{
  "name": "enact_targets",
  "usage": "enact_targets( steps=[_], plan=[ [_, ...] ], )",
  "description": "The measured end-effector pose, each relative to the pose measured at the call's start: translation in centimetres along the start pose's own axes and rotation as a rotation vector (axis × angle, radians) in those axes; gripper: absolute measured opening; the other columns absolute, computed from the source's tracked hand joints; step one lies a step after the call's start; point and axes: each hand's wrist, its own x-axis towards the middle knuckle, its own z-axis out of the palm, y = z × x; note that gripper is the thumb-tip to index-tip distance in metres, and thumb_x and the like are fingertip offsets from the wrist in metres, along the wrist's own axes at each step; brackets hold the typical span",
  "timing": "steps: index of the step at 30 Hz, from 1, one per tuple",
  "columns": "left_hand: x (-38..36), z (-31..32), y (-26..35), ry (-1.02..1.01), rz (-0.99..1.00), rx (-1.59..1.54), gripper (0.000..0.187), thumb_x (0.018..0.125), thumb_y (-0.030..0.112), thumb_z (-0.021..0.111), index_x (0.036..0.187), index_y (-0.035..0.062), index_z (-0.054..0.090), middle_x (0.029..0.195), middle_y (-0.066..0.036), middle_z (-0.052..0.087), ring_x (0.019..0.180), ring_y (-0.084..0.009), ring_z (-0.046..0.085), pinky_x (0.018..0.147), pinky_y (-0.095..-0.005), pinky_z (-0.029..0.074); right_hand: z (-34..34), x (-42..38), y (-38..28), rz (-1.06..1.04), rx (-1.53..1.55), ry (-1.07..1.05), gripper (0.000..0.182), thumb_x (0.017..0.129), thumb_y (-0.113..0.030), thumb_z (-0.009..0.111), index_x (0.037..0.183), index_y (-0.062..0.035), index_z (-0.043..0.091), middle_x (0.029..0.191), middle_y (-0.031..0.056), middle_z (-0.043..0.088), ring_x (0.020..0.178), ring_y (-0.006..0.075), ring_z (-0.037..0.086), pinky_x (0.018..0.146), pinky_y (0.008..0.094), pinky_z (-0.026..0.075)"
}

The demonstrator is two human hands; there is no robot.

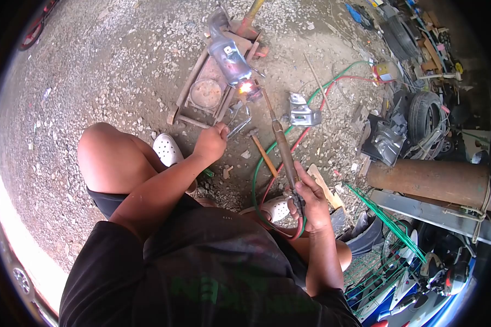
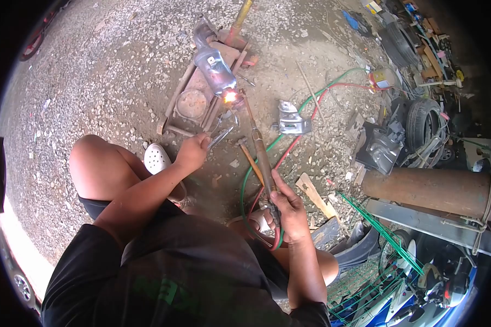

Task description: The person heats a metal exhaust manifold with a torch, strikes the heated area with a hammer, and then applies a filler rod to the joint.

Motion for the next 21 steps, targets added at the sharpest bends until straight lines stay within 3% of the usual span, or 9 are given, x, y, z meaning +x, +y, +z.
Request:
enact_targets(
  steps=[10,15,21],
  plan=[
    [-0.02,0.16,0.09,-0.005,-0.014,0.022,0.024,0.111,0.024,0.059,0.11,0.0037,0.071,0.092,-0.031,0.07,0.093,-0.0538,0.069,0.08,-0.0571,0.054,0.12,0.12,-0.06,-0.001,0.016,0.021,0.056,0.114,-0.011,0.059,0.169,-0.0104,0.048,0.086,0.0038,0.062,0.05,0.0135,0.054,0.043,0.028,0.041],
    [0.06,0.4,-0.15,-0.012,-0.008,0.028,0.024,0.111,0.024,0.058,0.112,0.0039,0.071,0.092,-0.031,0.07,0.093,-0.0536,0.07,0.08,-0.0571,0.055,-0.06,0.31,0.04,-0.005,0.021,0.01,0.056,0.114,-0.011,0.058,0.169,-0.01,0.047,0.099,0.0061,0.067,0.051,0.0144,0.055,0.044,0.0279,0.042],
    [0.06,0.6,-0.05,-0.002,-0.019,0.035,0.025,0.111,0.025,0.058,0.113,0.0042,0.071,0.091,-0.03,0.071,0.093,-0.0525,0.07,0.08,-0.0563,0.055,-0.06,0.56,0.06,-0.011,0.011,0.009,0.056,0.114,-0.01,0.059,0.169,-0.01,0.048,0.103,0.0071,0.069,0.052,0.0145,0.055,0.044,0.0283,0.043]
  ],
)
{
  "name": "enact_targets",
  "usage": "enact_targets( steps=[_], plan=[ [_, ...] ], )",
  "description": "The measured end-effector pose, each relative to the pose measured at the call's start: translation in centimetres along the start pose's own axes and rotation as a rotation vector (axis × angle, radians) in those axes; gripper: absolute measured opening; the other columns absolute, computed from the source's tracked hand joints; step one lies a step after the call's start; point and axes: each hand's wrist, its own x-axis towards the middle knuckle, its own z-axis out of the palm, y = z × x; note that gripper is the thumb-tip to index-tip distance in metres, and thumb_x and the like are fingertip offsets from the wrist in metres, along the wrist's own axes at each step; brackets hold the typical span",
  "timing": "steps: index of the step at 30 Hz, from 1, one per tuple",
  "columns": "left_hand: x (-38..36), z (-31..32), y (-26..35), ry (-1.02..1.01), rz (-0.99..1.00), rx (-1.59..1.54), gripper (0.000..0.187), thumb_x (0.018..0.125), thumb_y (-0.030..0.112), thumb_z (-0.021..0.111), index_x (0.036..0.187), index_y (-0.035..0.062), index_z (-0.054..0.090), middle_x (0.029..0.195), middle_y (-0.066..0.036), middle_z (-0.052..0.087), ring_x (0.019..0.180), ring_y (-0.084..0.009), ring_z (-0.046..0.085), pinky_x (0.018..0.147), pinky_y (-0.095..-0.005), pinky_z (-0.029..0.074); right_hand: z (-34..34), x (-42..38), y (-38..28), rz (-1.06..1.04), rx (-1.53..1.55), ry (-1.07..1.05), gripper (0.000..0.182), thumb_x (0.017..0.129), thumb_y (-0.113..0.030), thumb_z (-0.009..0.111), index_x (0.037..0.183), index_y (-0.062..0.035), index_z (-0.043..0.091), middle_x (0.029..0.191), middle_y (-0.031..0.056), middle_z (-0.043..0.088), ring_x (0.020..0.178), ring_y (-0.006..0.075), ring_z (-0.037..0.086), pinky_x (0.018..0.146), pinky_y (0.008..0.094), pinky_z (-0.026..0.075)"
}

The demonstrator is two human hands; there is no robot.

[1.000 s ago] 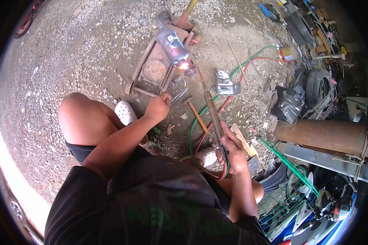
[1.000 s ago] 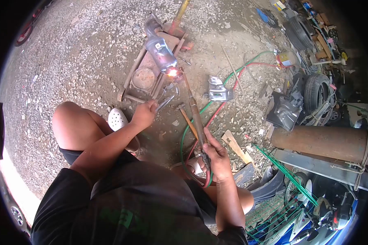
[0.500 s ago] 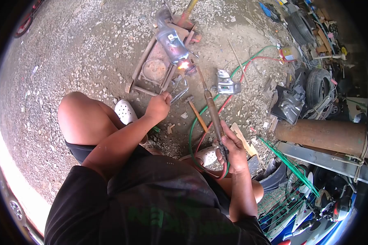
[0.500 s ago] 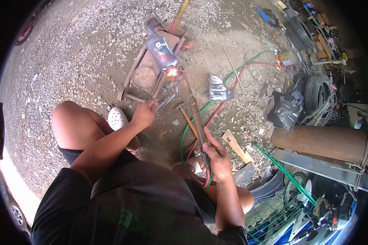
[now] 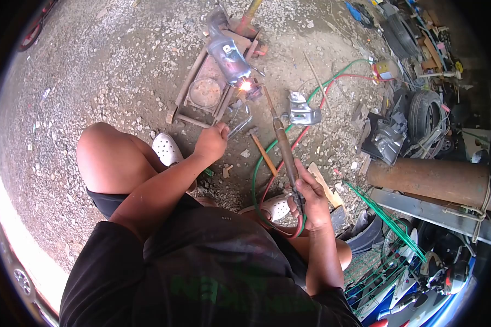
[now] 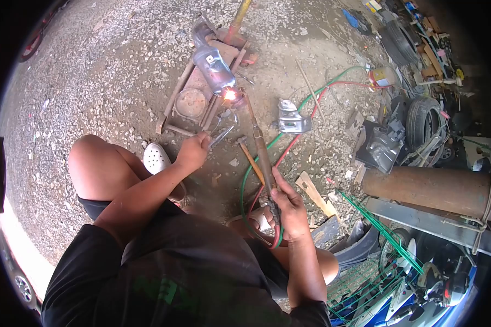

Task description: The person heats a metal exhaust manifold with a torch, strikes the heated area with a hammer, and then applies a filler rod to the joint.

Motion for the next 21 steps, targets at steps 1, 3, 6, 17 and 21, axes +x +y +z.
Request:
enact_targets(
  steps=[1,3,6,17,21],
  plan=[
    [0.1,0.0,0.0,-0.001,0.0,0.0,0.025,0.111,0.025,0.058,0.113,0.0042,0.071,0.091,-0.03,0.071,0.093,-0.0525,0.07,0.08,-0.0563,0.055,0.0,0.0,0.0,0.0,0.0,0.001,0.056,0.114,-0.01,0.059,0.169,-0.01,0.048,0.103,0.0071,0.069,0.052,0.0145,0.055,0.044,0.0283,0.043],
    [0.3,-0.1,-0.1,-0.017,-0.001,-0.035,0.025,0.111,0.025,0.058,0.113,0.0042,0.071,0.093,-0.03,0.071,0.094,-0.0531,0.07,0.081,-0.0568,0.055,-0.1,0.0,0.0,-0.001,0.005,0.0,0.056,0.114,-0.01,0.059,0.169,-0.01,0.048,0.103,0.0072,0.07,0.052,0.0143,0.055,0.044,0.0284,0.043],
    [0.3,-0.5,0.5,-0.041,-0.034,-0.046,0.025,0.111,0.025,0.058,0.112,0.0042,0.072,0.096,-0.031,0.072,0.096,-0.0542,0.069,0.083,-0.0573,0.055,-0.1,0.1,0.0,0.0,-0.001,-0.004,0.056,0.114,-0.01,0.059,0.169,-0.0101,0.049,0.102,0.0071,0.07,0.052,0.014,0.055,0.044,0.0283,0.043],
    [0.7,-0.4,0.4,-0.011,-0.004,-0.047,0.026,0.111,0.025,0.058,0.113,0.0027,0.071,0.096,-0.034,0.071,0.099,-0.0557,0.069,0.084,-0.0583,0.054,0.0,0.3,0.0,0.003,-0.001,0.004,0.056,0.114,-0.011,0.06,0.169,-0.0097,0.049,0.092,0.0049,0.067,0.052,0.0136,0.056,0.044,0.0277,0.042],
    [0.7,-0.7,0.9,0.004,-0.015,-0.045,0.023,0.109,0.023,0.06,0.108,0.0026,0.071,0.099,-0.03,0.074,0.1,-0.0538,0.07,0.084,-0.0603,0.057,0.0,0.2,-0.1,0.002,-0.001,0.002,0.056,0.114,-0.012,0.06,0.169,-0.0097,0.048,0.087,0.0046,0.065,0.051,0.0135,0.055,0.044,0.0277,0.042]
  ],
)
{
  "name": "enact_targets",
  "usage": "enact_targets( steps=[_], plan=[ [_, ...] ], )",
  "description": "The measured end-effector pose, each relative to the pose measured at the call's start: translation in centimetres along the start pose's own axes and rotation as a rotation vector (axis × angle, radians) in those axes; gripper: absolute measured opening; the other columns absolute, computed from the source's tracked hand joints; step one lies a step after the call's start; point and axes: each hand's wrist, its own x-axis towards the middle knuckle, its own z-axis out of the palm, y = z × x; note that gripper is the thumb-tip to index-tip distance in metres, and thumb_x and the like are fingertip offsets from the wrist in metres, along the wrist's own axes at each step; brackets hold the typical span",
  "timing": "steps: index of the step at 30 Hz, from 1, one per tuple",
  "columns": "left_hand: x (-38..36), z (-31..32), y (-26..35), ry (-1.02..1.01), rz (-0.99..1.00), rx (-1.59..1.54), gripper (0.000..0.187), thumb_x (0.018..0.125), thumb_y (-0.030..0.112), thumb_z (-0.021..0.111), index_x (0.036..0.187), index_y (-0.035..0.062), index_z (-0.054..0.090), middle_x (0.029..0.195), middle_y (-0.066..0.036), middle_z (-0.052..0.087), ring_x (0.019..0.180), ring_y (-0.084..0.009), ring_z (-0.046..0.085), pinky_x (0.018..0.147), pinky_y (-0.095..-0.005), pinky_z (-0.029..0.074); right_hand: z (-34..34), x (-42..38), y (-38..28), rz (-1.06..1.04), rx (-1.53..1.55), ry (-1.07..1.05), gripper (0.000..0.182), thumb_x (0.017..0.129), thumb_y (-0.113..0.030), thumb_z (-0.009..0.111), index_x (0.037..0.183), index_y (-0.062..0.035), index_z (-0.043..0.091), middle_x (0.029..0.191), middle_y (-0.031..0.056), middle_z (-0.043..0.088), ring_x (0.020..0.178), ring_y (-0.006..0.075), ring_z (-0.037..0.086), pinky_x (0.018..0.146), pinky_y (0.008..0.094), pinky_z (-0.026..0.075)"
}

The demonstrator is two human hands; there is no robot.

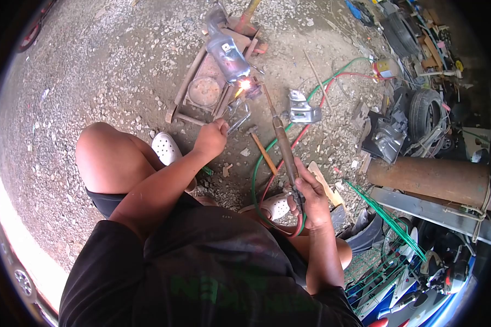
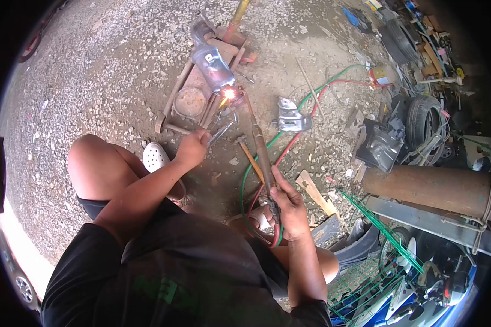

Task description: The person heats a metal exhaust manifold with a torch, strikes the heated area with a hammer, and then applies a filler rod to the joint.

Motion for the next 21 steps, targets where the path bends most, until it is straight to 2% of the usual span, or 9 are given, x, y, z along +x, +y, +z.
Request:
enact_targets(
  steps=[7,9,12,21],
  plan=[
    [0.0,-0.1,0.2,-0.014,-0.018,-0.01,0.024,0.109,0.023,0.059,0.108,0.0024,0.071,0.1,-0.03,0.074,0.1,-0.0536,0.07,0.085,-0.0598,0.057,-0.3,-0.1,0.1,0.002,-0.013,-0.001,0.056,0.114,-0.012,0.059,0.169,-0.0093,0.048,0.086,0.0048,0.064,0.051,0.0135,0.055,0.044,0.0283,0.041],
    [0.0,-0.1,0.3,-0.023,-0.025,0.003,0.024,0.109,0.023,0.059,0.109,0.0026,0.071,0.101,-0.03,0.074,0.101,-0.0533,0.07,0.085,-0.0595,0.057,-0.9,0.1,0.7,-0.01,-0.026,-0.034,0.057,0.112,-0.016,0.061,0.168,-0.0125,0.05,0.105,0.011,0.07,0.053,0.0164,0.061,0.042,0.0274,0.044],
    [0.3,0.4,-0.6,-0.018,-0.009,0.001,0.028,0.111,0.027,0.059,0.118,0.0037,0.074,0.095,-0.033,0.072,0.096,-0.0543,0.07,0.084,-0.0571,0.055,-0.8,-0.1,0.6,-0.001,-0.04,-0.027,0.057,0.112,-0.016,0.06,0.168,-0.0124,0.05,0.105,0.0113,0.07,0.054,0.0166,0.061,0.042,0.0274,0.044],
    [0.3,0.5,-0.7,-0.023,-0.016,0.013,0.026,0.11,0.025,0.06,0.115,0.0044,0.074,0.095,-0.033,0.072,0.096,-0.0539,0.071,0.083,-0.0573,0.055,-0.8,-0.1,0.5,0.004,-0.028,-0.029,0.057,0.112,-0.015,0.06,0.168,-0.0129,0.05,0.103,0.01,0.069,0.053,0.0165,0.061,0.042,0.0274,0.044]
  ],
)
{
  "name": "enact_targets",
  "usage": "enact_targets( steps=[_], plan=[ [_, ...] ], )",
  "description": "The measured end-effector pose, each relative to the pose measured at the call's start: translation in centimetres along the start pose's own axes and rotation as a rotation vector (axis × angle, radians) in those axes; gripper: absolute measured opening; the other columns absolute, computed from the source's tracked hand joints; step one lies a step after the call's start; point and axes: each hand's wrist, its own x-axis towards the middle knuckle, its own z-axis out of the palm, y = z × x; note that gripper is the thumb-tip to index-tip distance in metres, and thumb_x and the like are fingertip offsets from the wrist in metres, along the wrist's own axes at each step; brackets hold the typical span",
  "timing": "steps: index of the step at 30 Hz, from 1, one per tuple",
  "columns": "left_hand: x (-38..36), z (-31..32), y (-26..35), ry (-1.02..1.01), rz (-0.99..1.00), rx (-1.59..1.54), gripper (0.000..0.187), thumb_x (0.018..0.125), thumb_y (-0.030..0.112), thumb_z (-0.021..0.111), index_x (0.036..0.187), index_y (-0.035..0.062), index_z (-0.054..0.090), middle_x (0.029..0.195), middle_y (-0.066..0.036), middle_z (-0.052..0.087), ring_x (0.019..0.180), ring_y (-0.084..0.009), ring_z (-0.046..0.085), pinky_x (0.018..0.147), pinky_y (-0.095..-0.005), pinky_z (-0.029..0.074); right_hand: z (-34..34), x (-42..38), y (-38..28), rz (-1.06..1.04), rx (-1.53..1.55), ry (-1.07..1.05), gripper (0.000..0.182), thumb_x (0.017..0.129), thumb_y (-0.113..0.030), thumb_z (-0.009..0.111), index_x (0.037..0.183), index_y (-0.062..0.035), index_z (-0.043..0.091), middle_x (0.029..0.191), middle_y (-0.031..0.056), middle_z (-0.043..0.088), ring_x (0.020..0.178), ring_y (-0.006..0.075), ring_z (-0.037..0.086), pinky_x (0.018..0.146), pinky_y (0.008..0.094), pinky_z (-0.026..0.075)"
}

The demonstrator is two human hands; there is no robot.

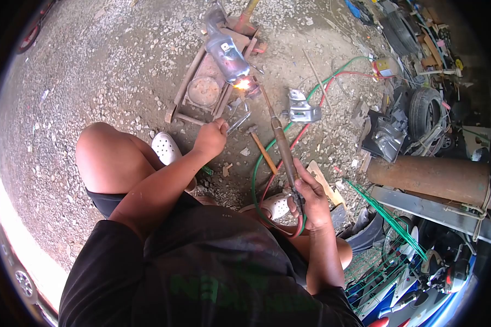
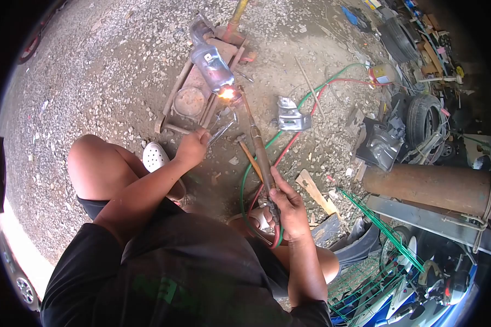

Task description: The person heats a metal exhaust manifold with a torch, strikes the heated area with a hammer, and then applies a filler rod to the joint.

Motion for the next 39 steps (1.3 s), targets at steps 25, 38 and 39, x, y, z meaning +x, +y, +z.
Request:
enact_targets(
  steps=[25,38,39],
  plan=[
    [0.6,0.0,0.5,0.01,0.013,-0.008,0.026,0.109,0.026,0.061,0.108,0.0021,0.073,0.092,-0.031,0.072,0.095,-0.0534,0.071,0.082,-0.0566,0.056,-0.2,0.4,0.1,-0.01,0.004,-0.011,0.059,0.113,-0.018,0.061,0.17,-0.0128,0.047,0.099,0.012,0.072,0.052,0.0157,0.06,0.041,0.0274,0.044],
    [0.9,0.3,0.0,0.015,0.004,-0.027,0.026,0.109,0.025,0.061,0.108,0.0027,0.073,0.093,-0.03,0.072,0.095,-0.0527,0.071,0.082,-0.0552,0.056,-0.2,0.1,0.2,-0.011,-0.027,-0.005,0.057,0.112,-0.016,0.061,0.168,-0.0112,0.05,0.105,0.0113,0.071,0.053,0.016,0.061,0.042,0.0275,0.044],
    [0.9,0.4,-0.1,0.025,0.019,-0.033,0.026,0.11,0.025,0.061,0.108,0.0026,0.073,0.093,-0.03,0.072,0.094,-0.0527,0.071,0.082,-0.0553,0.056,-0.2,0.0,0.1,-0.006,-0.032,0.0,0.057,0.112,-0.015,0.061,0.168,-0.0111,0.05,0.104,0.0106,0.071,0.053,0.0158,0.061,0.042,0.0275,0.044]
  ],
)
